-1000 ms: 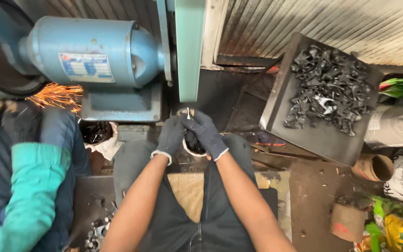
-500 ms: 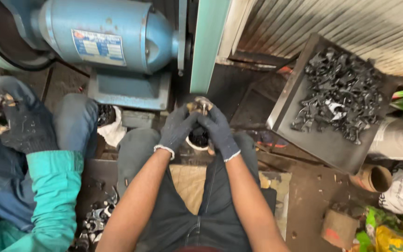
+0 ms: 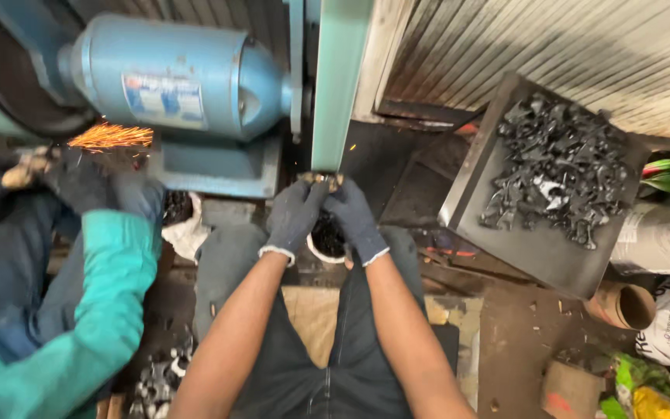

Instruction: The person sits at a grinding station and repeatedly presses small dark metal parts against a rotating belt grinder, generating sparks. They handle the parts one at a time, repositioning them in their gloved hands and placing finished pieces into a nearby container.

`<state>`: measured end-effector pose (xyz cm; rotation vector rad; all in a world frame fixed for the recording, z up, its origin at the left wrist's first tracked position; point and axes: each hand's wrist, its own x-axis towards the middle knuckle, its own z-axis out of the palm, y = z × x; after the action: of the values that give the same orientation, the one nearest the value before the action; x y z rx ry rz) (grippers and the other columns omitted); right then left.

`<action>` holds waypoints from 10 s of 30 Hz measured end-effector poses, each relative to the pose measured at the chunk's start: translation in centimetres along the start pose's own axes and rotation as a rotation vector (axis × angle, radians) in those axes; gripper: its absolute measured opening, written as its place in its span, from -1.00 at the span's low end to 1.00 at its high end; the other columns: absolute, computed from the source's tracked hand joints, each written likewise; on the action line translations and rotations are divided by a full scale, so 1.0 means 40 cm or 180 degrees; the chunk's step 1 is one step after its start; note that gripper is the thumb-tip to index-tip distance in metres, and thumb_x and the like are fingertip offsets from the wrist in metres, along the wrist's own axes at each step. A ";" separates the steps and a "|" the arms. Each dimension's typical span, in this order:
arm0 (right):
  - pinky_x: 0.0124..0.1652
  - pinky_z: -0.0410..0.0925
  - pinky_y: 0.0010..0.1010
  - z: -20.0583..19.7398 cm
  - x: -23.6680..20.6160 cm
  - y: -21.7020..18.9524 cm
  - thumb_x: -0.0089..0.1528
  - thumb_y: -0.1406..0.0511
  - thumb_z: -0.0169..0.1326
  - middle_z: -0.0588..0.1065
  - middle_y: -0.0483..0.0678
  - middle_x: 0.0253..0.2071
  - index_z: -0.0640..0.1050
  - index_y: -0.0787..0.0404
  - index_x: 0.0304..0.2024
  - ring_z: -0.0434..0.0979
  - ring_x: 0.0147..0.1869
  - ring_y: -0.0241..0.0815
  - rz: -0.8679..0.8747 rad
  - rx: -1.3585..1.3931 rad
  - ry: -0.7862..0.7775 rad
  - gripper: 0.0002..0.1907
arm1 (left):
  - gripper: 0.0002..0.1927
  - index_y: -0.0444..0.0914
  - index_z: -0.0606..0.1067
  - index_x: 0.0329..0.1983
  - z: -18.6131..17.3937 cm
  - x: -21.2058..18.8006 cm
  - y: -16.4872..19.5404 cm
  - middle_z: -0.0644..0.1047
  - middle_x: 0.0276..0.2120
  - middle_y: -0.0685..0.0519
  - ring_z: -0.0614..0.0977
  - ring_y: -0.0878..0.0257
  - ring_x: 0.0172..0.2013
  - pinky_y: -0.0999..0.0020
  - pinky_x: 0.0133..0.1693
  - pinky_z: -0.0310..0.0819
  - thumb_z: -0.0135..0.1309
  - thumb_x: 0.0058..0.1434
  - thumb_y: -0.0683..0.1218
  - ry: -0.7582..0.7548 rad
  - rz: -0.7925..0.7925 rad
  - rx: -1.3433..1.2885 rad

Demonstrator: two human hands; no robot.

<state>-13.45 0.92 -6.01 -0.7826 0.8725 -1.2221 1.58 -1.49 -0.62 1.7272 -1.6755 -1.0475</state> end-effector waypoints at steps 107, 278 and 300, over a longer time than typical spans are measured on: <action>-0.51 0.35 -0.57 0.018 -0.259 -0.090 0.38 0.26 0.01 0.56 -0.12 -0.40 0.58 0.24 -0.02 0.50 -0.50 -0.41 0.0155 -0.1071 0.0957 -0.77 | -0.60 -0.23 0.63 -0.07 0.007 -0.155 0.014 0.65 -0.26 -0.13 0.66 -0.06 -0.22 0.12 -0.20 0.47 0.14 0.26 0.15 0.0009 0.1299 0.0446; 0.04 0.45 -0.43 -0.022 0.003 0.015 0.22 0.43 0.09 0.57 -0.07 -0.03 0.50 0.37 0.15 0.56 0.02 -0.29 0.0097 -0.0193 0.0090 -0.59 | -0.64 -0.32 0.60 -0.08 0.100 0.043 -0.135 0.62 -0.27 -0.26 0.63 -0.16 -0.22 0.00 -0.19 0.42 -0.05 0.32 0.02 -0.0088 0.0937 0.0091; 0.12 0.41 -0.45 -0.008 -0.045 -0.008 0.19 0.47 0.14 0.51 -0.11 0.07 0.42 0.32 0.25 0.50 0.12 -0.31 -0.0184 -0.0617 -0.0099 -0.45 | -0.48 -0.29 0.61 -0.17 0.022 0.008 -0.037 0.64 -0.30 -0.26 0.69 -0.14 -0.22 0.02 -0.16 0.45 -0.05 0.30 0.24 -0.0593 -0.0309 -0.0140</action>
<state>-14.09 2.62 -5.65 -0.9858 0.9582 -1.1843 1.72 -1.50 -2.36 1.7433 -1.6791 -1.3157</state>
